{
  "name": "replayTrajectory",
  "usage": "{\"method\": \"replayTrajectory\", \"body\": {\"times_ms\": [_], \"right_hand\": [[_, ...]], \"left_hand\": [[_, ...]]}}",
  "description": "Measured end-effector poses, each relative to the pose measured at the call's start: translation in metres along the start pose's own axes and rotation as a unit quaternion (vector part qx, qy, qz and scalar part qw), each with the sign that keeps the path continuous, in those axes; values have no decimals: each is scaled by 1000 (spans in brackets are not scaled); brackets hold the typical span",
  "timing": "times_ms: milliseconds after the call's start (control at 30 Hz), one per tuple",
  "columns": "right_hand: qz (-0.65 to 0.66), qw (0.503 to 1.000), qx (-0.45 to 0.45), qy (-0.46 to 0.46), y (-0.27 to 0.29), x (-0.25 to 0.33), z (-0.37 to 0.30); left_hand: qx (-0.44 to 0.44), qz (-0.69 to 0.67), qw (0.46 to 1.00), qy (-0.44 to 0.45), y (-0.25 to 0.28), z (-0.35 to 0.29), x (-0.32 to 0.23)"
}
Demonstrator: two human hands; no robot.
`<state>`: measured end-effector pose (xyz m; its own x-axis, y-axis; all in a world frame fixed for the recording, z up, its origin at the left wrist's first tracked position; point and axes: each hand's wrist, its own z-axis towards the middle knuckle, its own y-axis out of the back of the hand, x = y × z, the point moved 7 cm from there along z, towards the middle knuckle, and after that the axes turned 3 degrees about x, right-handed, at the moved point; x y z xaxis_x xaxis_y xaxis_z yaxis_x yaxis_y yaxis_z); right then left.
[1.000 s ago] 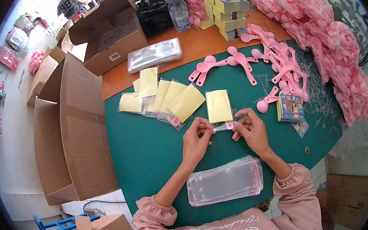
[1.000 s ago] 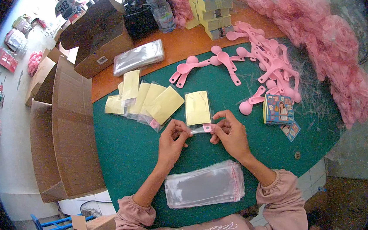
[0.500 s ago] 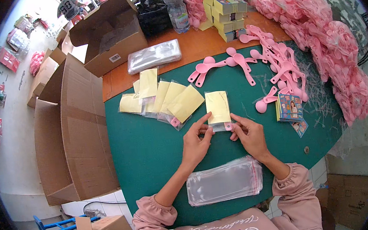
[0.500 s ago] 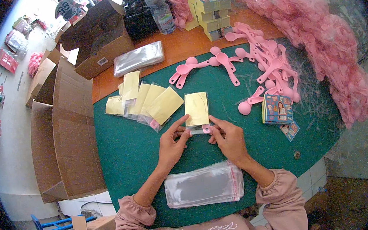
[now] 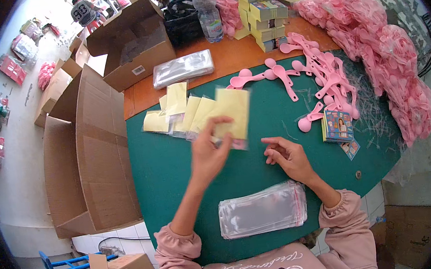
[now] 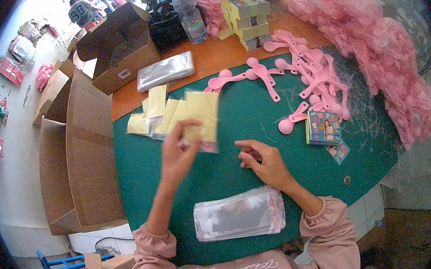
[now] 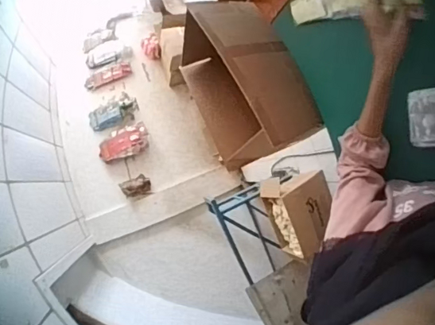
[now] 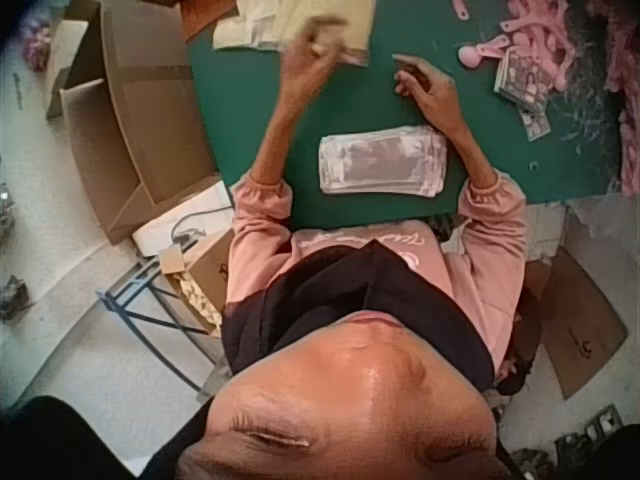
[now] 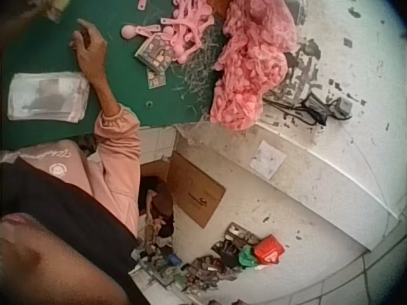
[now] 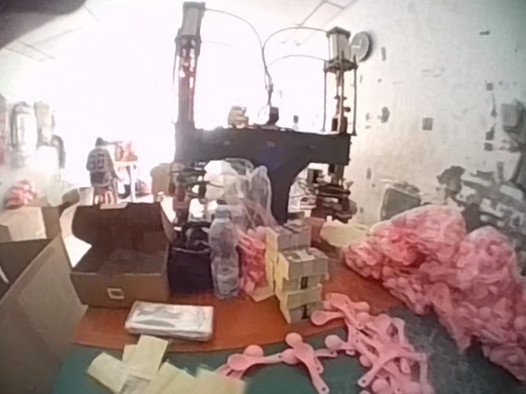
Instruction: The person repeatedly picks up pink plastic spoons and small printed cards, places them into clear plastic bags, and seals the bags. The person stacks the sealed bags on the table. The person handles the items one at a time throughout the clip.
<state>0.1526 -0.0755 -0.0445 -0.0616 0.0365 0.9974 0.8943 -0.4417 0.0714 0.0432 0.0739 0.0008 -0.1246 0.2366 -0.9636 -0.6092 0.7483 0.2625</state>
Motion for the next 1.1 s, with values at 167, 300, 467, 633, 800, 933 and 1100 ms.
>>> {"method": "replayTrajectory", "body": {"times_ms": [167,300,467,633,800,933,1100], "right_hand": [[-90,996,-16,6,7,1,2],[-103,994,-25,17,4,4,3],[-246,963,-58,97,14,26,2],[-388,911,-31,139,36,31,35],[-468,839,-64,271,42,31,125],[-585,777,-57,223,47,16,164],[-647,738,-40,188,40,25,161]], "left_hand": [[-68,349,934,-35,81,26,12],[-109,479,870,-38,90,38,17],[52,606,794,2,27,37,27],[32,535,844,25,72,44,48],[57,531,845,13,102,32,36],[55,660,749,24,67,11,0],[313,237,903,-173,-64,-53,-32]]}}
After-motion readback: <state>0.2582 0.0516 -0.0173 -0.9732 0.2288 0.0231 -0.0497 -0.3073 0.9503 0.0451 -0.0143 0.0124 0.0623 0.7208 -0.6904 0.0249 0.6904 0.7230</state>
